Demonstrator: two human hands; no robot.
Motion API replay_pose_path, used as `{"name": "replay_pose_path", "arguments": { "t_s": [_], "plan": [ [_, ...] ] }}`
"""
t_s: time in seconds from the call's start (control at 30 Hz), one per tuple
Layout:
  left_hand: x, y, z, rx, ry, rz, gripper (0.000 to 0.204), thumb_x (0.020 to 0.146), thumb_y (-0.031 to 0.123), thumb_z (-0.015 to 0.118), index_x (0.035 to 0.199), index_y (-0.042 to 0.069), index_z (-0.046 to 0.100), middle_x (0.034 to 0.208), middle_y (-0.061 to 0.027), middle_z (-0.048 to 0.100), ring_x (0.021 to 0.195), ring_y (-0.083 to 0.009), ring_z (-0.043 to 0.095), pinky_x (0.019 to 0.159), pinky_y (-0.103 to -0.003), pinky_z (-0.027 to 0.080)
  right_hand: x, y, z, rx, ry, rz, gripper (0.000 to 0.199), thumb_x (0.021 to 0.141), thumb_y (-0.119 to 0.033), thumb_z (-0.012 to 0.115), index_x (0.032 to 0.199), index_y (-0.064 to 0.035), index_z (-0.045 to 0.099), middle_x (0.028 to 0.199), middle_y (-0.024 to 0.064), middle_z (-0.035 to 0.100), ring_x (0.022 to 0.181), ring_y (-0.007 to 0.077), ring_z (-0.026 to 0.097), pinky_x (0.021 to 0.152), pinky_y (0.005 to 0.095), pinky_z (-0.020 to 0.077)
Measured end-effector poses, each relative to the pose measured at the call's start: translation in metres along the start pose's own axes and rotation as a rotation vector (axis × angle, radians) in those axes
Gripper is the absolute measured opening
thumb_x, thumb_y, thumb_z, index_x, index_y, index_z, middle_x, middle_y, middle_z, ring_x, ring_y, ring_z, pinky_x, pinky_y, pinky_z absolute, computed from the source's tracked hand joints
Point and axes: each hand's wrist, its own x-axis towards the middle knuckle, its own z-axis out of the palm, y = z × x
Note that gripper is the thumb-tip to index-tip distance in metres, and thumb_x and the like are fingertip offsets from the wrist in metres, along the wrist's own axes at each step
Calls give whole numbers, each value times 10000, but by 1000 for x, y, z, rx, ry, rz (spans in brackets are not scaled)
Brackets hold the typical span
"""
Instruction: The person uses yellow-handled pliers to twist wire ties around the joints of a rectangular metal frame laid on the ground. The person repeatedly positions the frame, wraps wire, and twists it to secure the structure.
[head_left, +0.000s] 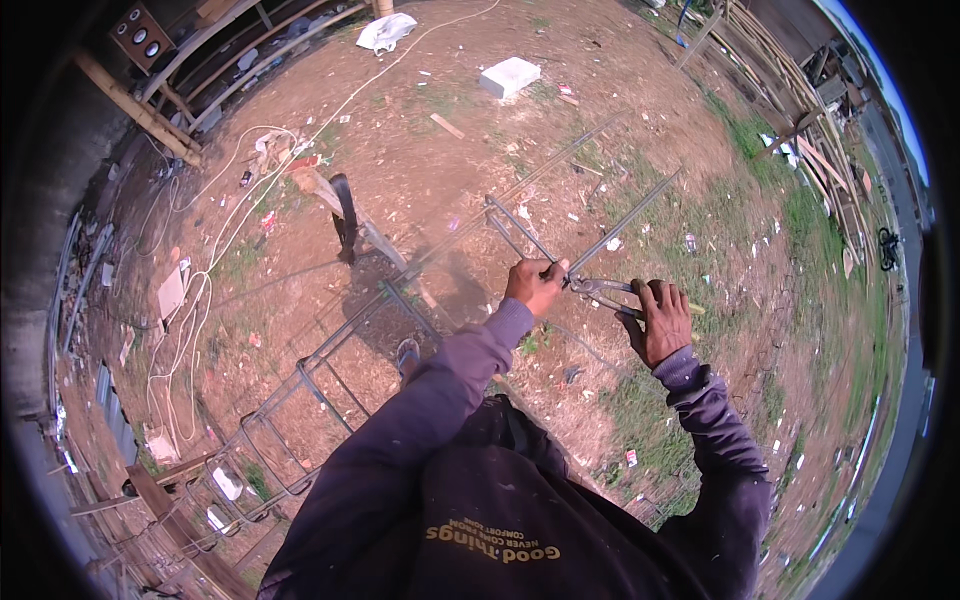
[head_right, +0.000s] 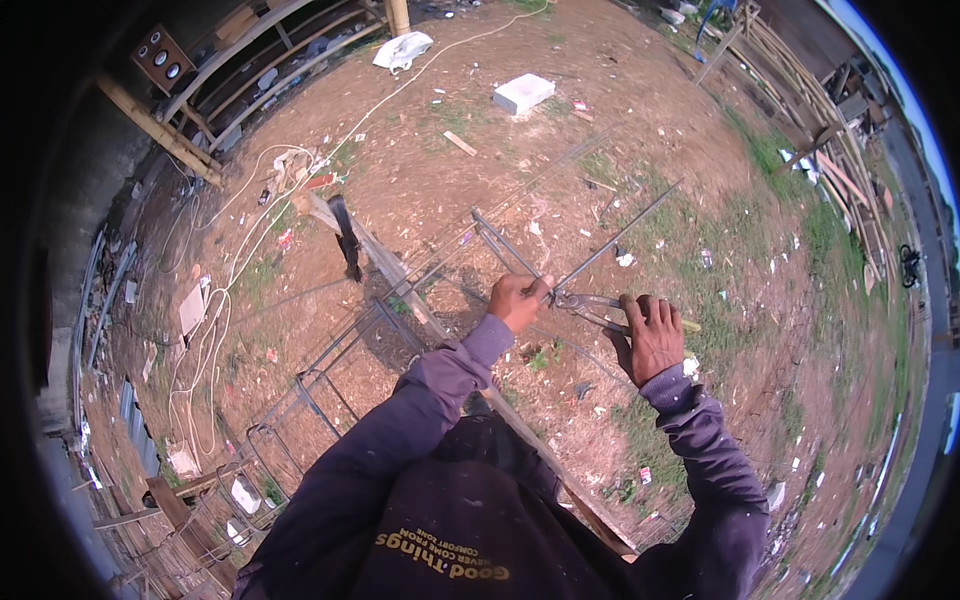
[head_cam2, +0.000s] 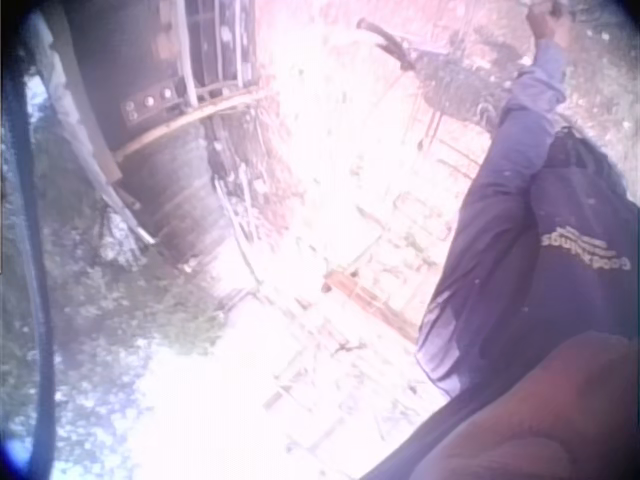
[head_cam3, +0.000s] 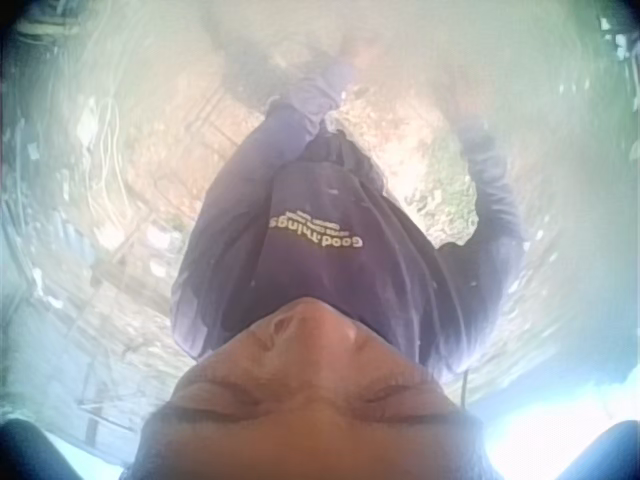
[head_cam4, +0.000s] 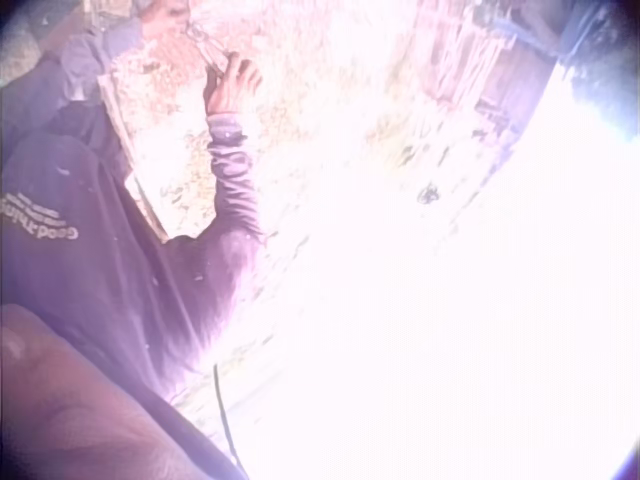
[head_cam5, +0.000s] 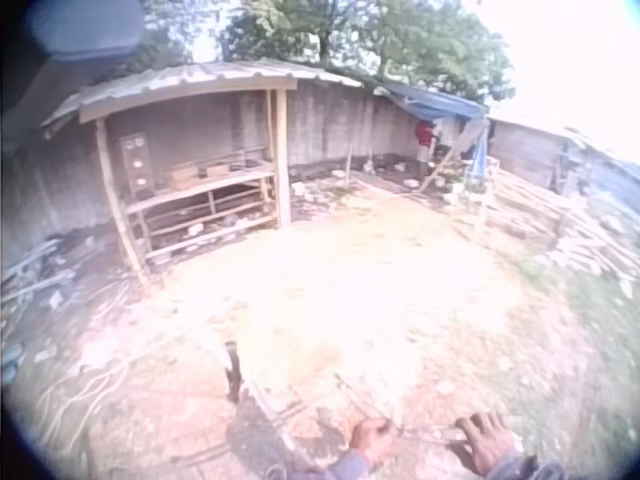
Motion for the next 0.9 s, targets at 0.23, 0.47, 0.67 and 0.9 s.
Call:
{"name": "replay_pose_path", "arguments": {
  "t_s": [0.23,0.47,0.67,0.9],
  "plan": [
    [-2,1,3,-34,33,-6,392,951,284,648,747,-49,677,585,-70,610,531,-140,631,465,-299,472,7,12,15,698,-758,439,421,891,-392,683,1038,-3,619,703,102,625,534,254,629,484,368,515],
    [3,-5,3,-46,7,23,356,947,290,656,794,-29,700,592,-72,608,552,-137,644,464,-292,486,20,15,1,433,-614,130,503,766,-360,769,1064,-13,559,993,213,637,862,344,650,739,458,521],
    [4,-11,5,2,15,34,358,955,295,637,807,-25,705,597,-79,625,537,-160,655,432,-304,468,6,11,-6,-4,-179,-97,414,897,-327,615,1181,-33,549,1227,224,550,1076,349,548,947,457,422],
    [1,-4,4,-7,45,51,356,919,272,634,712,-17,655,584,-146,589,490,-223,541,506,-370,439,19,17,15,894,-972,623,484,919,-476,627,876,6,622,583,122,613,562,333,645,560,445,520]
  ]
}}
